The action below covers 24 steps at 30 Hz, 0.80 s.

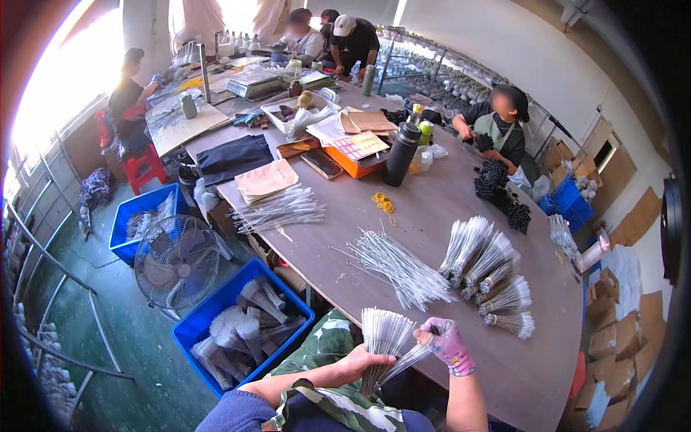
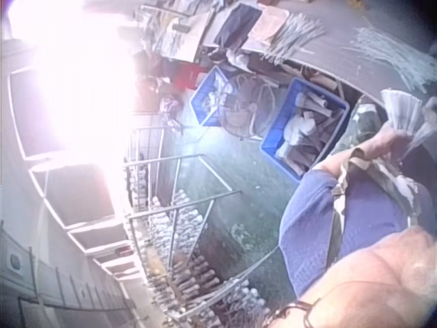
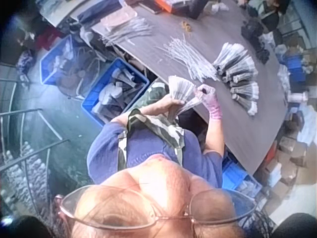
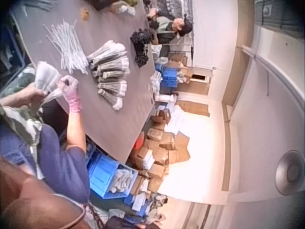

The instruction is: Assembling and sorting white plastic-bristle brushes with metal stems into bundles and placing them in bins.

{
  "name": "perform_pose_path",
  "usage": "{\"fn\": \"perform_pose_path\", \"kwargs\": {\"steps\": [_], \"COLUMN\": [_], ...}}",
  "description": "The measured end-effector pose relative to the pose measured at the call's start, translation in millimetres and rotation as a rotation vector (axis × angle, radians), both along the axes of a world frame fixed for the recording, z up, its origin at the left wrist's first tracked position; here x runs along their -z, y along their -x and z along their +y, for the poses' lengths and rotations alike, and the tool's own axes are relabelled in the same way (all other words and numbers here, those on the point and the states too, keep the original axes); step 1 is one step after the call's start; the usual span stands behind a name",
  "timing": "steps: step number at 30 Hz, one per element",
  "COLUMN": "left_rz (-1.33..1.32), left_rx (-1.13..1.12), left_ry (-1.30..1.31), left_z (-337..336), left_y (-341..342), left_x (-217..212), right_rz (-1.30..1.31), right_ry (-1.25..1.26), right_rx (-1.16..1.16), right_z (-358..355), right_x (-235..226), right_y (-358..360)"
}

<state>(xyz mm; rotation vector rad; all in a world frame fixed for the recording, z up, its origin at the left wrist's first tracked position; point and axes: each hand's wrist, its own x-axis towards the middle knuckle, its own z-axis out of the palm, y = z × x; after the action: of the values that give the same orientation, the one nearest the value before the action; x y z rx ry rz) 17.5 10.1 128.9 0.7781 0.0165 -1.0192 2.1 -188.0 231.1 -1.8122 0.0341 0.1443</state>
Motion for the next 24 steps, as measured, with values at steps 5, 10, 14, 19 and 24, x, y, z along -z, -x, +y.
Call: {"fn": "perform_pose_path", "kwargs": {"steps": [5,10,14,19,24], "left_rz": [-0.065,-0.009,-0.012,-0.072,-0.377], "left_rx": [-0.001,-0.012,0.0,0.01,0.053], "left_ry": [-0.021,0.006,-0.025,-0.097,-0.271], "left_z": [-4.9,-1.1,-1.8,-17.7,-28.9], "left_y": [3.5,4.1,10.1,16.8,12.4], "left_x": [-11.8,2.4,5.1,-8.9,-41.3], "right_rz": [0.054,0.01,0.022,-0.174,-0.261], "right_ry": [0.106,-0.052,-0.042,-0.073,0.122], "right_rx": [0.255,0.269,0.277,0.253,0.41], "right_z": [8.2,-5.5,-10.7,-4.0,1.8], "right_x": [5.8,23.0,26.7,4.6,-10.9], "right_y": [-8.3,5.6,17.2,6.9,-41.0]}}
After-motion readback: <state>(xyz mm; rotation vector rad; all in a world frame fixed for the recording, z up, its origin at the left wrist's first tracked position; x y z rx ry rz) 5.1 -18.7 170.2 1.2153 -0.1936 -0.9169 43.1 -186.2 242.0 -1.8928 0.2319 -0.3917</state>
